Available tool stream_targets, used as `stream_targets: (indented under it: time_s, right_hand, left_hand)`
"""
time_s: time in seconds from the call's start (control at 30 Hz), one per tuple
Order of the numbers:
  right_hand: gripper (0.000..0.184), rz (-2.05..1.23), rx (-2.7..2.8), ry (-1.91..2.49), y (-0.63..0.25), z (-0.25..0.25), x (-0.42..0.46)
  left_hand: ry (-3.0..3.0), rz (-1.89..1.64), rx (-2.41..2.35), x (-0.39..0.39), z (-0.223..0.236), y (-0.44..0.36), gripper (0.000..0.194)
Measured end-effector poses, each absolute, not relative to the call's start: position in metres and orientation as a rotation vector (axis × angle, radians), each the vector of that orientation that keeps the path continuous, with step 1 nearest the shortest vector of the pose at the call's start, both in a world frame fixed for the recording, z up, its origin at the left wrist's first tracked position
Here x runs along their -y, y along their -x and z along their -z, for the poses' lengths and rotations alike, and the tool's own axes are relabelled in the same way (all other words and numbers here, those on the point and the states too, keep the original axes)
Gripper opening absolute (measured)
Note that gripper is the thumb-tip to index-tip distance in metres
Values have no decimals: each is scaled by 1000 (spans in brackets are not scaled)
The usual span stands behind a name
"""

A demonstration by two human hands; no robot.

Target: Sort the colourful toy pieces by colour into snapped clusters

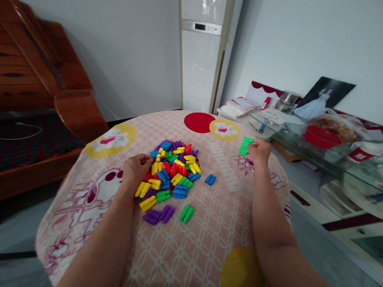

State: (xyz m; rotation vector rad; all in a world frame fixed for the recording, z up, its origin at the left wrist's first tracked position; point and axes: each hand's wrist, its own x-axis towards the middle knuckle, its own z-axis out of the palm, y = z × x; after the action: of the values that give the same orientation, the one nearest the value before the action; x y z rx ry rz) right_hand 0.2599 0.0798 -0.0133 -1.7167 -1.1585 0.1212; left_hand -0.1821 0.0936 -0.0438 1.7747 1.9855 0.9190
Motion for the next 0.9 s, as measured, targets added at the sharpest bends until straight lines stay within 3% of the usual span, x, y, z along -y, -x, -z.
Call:
stream_targets:
  time_s: [0.2,0.37,0.9]
  right_hand:
    - [31,224,1038,2085,-281,18,-68]
    - [32,178,1204,2299,-277,26,-67]
    - [33,232,1376,2142,-273,37,-80]
  left_hand:
    - [-1790,-928,-1983,-95,45,183,27]
    - [-1766,-952,-1966,-95,46,183,26]
    - [-1776,-987,-1951,-97,51,187,24]
